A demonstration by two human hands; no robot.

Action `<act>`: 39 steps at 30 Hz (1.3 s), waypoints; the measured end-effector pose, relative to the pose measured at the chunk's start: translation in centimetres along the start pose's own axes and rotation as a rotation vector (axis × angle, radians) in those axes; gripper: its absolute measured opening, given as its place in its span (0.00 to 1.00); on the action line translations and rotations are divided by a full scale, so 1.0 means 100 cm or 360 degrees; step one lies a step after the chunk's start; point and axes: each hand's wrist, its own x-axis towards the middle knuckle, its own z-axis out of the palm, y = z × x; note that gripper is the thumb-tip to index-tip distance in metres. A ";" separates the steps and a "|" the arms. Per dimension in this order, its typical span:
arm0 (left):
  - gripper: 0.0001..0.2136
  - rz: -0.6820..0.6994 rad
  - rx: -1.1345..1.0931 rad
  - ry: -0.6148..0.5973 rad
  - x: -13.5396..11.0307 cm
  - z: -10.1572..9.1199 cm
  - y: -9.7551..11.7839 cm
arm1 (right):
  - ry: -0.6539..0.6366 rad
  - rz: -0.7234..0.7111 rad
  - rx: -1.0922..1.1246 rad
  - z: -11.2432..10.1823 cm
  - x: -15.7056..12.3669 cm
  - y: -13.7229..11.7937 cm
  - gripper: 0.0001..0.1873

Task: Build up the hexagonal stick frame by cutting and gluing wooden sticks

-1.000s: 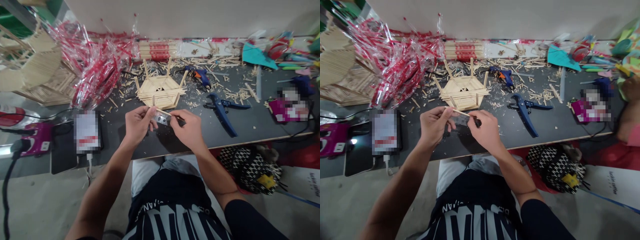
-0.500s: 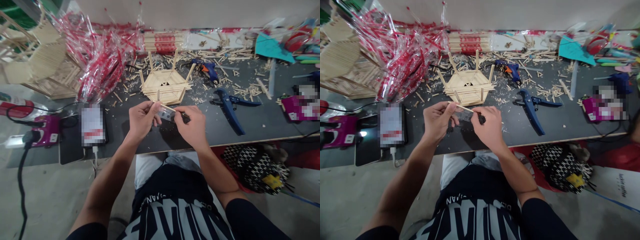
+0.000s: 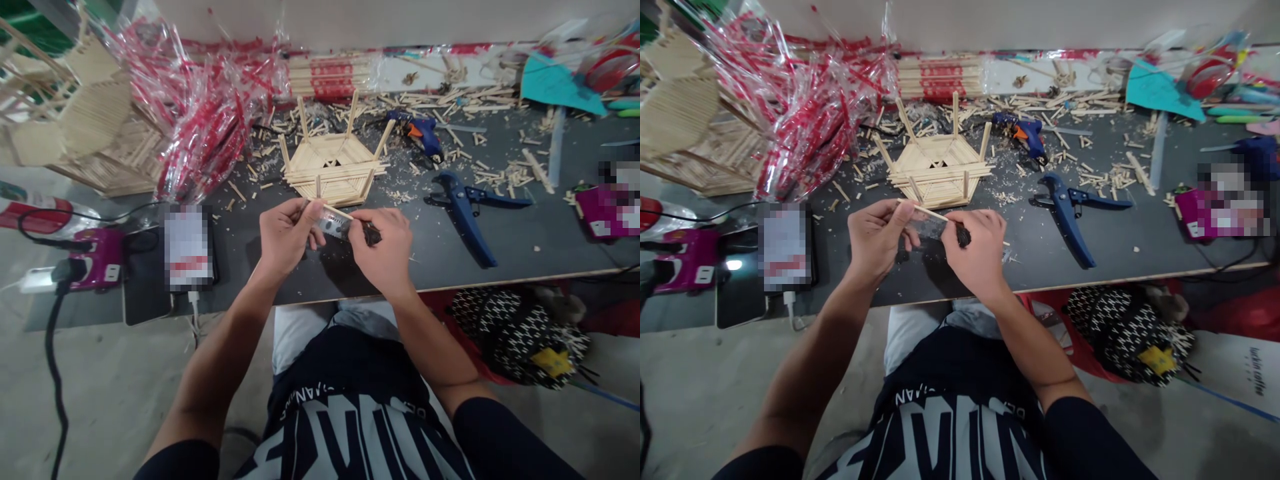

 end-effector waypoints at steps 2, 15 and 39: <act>0.23 -0.0001 0.0015 0.0006 0.000 0.000 0.000 | -0.0008 0.0010 -0.0002 0.000 0.000 0.000 0.08; 0.22 0.0020 0.0042 0.0018 -0.001 0.000 0.003 | -0.0012 -0.0072 0.0017 0.001 0.003 0.004 0.08; 0.23 -0.0009 0.0078 0.0010 -0.003 0.001 0.001 | -0.0050 -0.0063 0.0008 -0.002 0.001 0.005 0.08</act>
